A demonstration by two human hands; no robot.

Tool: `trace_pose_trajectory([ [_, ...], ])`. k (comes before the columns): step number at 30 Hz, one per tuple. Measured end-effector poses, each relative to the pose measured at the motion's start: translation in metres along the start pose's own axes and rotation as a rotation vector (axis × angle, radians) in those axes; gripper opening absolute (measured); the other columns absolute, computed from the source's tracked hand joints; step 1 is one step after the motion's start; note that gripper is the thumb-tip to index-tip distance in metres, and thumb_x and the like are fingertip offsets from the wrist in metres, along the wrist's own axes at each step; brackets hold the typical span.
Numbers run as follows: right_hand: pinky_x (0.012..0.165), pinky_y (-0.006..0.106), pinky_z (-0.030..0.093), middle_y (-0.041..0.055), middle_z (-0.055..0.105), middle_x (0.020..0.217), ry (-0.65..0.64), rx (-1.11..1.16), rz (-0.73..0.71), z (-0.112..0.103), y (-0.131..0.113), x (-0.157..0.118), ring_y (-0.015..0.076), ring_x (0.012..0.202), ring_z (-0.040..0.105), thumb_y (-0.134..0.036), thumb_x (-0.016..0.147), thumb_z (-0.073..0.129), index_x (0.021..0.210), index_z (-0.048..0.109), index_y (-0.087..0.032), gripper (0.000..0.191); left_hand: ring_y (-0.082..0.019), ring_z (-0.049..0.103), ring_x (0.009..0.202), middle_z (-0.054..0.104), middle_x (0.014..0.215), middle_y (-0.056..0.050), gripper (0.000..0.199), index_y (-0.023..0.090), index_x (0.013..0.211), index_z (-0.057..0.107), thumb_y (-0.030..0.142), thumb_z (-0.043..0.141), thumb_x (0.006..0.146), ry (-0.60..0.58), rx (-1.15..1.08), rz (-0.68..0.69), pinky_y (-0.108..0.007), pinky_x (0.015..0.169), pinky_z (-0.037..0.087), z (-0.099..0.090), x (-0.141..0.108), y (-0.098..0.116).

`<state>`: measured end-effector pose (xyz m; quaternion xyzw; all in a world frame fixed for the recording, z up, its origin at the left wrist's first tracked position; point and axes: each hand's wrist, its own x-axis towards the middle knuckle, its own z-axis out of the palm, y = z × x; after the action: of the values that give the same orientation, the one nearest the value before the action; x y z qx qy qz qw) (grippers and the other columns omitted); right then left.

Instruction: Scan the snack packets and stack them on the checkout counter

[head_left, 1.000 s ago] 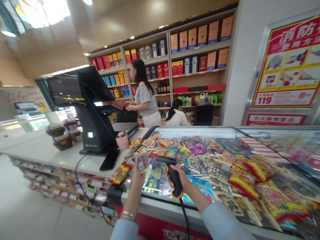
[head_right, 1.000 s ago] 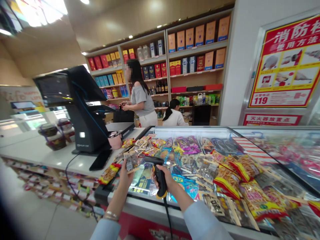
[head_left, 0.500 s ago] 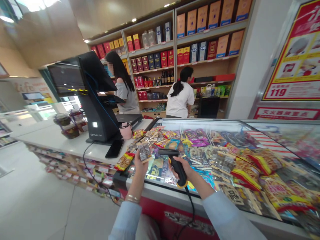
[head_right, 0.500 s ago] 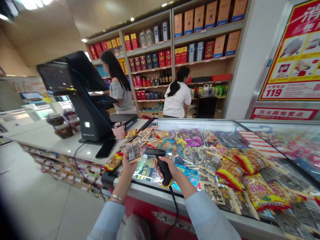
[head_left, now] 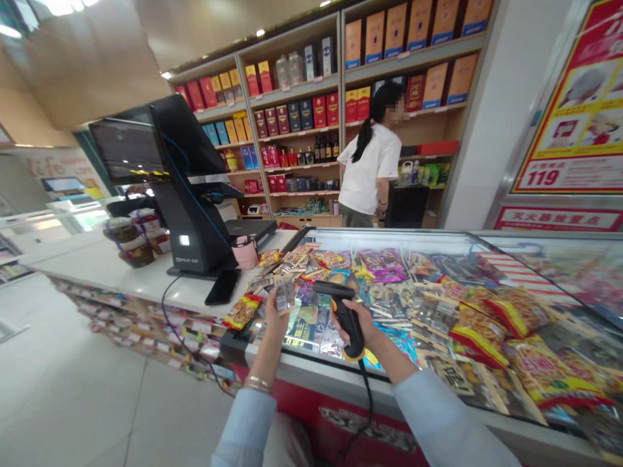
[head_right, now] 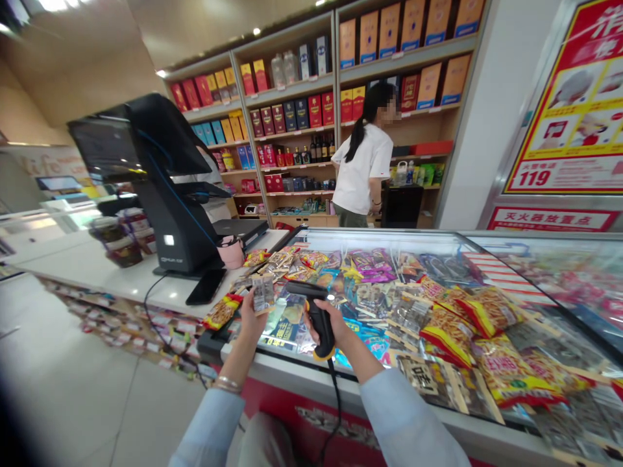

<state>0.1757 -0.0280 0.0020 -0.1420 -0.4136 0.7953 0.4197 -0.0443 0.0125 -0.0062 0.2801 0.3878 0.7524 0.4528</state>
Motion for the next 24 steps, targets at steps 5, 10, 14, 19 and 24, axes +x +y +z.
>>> trace_pose_trajectory([
  [5,0.029,0.021,0.034,0.0002,0.062,0.057,-0.045,0.000,-0.009,0.0008,0.0000,0.0002,0.0107,0.031,0.047,-0.050,0.078,0.058,0.090,0.058,-0.017,0.035,-0.025,0.069,0.102,0.075,0.096,-0.011,0.037,0.015,0.104,0.068,0.038,0.047,0.084,-0.003,0.034,-0.015,-0.036,0.088,0.058,0.0005,0.0002,-0.0004],
  [10,0.029,0.021,0.034,0.0001,0.062,0.056,-0.041,-0.006,0.019,0.0016,-0.0001,0.0008,0.0109,0.031,0.048,-0.050,0.076,0.060,0.091,0.058,-0.016,0.037,-0.026,0.068,0.105,0.074,0.103,-0.011,0.038,0.015,0.104,0.068,0.040,0.048,0.084,-0.046,0.040,0.005,-0.038,0.091,0.057,-0.0004,-0.0006,-0.0016],
  [14,0.028,0.021,0.033,-0.0005,0.062,0.056,-0.037,-0.011,0.030,0.0014,0.0005,0.0010,0.0114,0.031,0.048,-0.050,0.076,0.059,0.092,0.058,-0.016,0.037,-0.027,0.069,0.103,0.074,0.105,-0.012,0.037,0.015,0.101,0.070,0.039,0.048,0.084,-0.067,0.005,-0.024,-0.040,0.095,0.056,0.0001,-0.0015,-0.0003],
  [19,0.029,0.022,0.034,-0.0011,0.061,0.055,-0.027,-0.043,0.027,-0.0018,0.0024,0.0023,0.0108,0.030,0.048,-0.051,0.078,0.057,0.091,0.058,-0.016,0.038,-0.025,0.070,0.099,0.075,0.099,-0.010,0.033,0.016,0.096,0.070,0.040,0.053,0.081,-0.075,-0.068,-0.055,-0.038,0.094,0.055,0.0026,-0.0033,0.0027],
  [24,0.028,0.022,0.034,-0.0020,0.060,0.055,-0.021,-0.049,0.056,-0.0052,0.0044,0.0042,0.0109,0.030,0.048,-0.052,0.078,0.057,0.090,0.058,-0.016,0.038,-0.024,0.071,0.096,0.076,0.097,-0.008,0.030,0.018,0.092,0.069,0.042,0.062,0.075,-0.108,-0.140,-0.058,-0.035,0.090,0.056,0.0036,-0.0047,0.0039],
])
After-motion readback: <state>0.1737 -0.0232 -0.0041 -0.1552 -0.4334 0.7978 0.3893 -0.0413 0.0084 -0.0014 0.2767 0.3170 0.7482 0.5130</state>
